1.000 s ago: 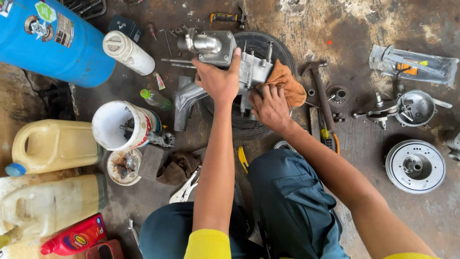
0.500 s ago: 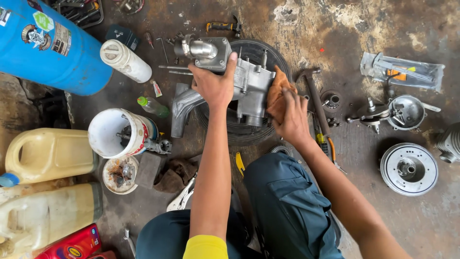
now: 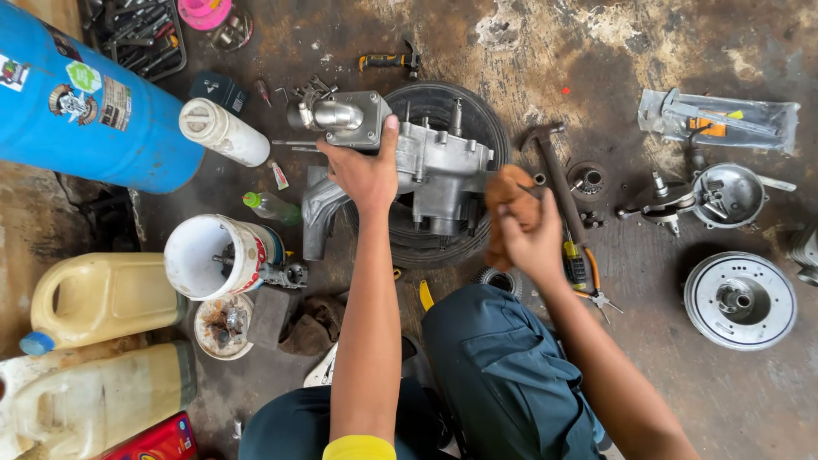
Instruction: The person sits on the workshop floor and wipes a motorcycle engine casing with a cloth, turning it to clean different sides. They then hold the casing steady and use a yellow utility knife to scrape along its edge and surfaces.
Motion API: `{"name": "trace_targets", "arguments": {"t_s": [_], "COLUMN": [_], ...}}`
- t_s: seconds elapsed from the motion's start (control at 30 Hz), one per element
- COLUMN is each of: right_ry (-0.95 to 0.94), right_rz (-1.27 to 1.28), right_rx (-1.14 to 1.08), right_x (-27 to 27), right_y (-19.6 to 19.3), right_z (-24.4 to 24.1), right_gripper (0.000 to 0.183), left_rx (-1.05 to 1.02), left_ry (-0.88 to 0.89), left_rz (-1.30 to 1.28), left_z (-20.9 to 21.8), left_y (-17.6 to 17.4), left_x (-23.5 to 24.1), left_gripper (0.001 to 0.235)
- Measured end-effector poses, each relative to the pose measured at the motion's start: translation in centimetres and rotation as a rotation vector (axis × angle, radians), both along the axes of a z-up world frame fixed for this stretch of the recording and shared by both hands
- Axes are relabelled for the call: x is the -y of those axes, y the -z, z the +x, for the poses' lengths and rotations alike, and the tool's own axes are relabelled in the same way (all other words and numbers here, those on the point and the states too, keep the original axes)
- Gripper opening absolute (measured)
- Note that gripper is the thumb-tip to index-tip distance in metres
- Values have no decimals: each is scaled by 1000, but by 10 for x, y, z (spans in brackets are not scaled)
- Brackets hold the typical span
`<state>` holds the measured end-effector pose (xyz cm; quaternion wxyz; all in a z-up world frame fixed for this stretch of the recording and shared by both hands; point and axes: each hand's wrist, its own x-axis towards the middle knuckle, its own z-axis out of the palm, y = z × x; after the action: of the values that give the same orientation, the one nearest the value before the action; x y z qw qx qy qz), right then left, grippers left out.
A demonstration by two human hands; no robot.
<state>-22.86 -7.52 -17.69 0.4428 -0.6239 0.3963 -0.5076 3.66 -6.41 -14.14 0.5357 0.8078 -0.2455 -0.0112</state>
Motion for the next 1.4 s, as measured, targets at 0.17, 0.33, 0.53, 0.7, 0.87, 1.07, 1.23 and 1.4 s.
{"name": "trace_targets", "arguments": {"t_s": [0.17, 0.33, 0.53, 0.7, 0.87, 1.07, 1.23, 1.4], "right_ry": [45, -91, -35, 18, 149, -165, -219, -154], "right_rz": [-96, -257, -366, -313, -248, -377, -95, -26], "right_rx": [-192, -445, -283, -296, -475, -347, -311, -238], "right_x": [10, 7, 27, 32, 54, -1, -37, -25], "right_y": [-9, -15, 24, 21, 22, 17, 72, 34], "right_z": [51, 75, 90, 82, 95, 50, 1, 0], "right_gripper": [56, 66, 58, 47, 28, 17, 44, 38], "left_rx": [-5, -3, -1, -23, -45, -10, -122, -223], "left_ry": [-1, -6, -10, -20, -18, 24, 77, 226], "left_rz": [1, -26, -5, -15, 9, -37, 107, 8], "left_z": [2, 4, 3, -6, -9, -4, -9, 4], "left_y": [3, 10, 12, 14, 10, -4, -35, -17], "left_x": [0, -1, -6, -11, -18, -7, -16, -46], "left_gripper": [108, 107, 112, 112, 108, 108, 123, 97]}}
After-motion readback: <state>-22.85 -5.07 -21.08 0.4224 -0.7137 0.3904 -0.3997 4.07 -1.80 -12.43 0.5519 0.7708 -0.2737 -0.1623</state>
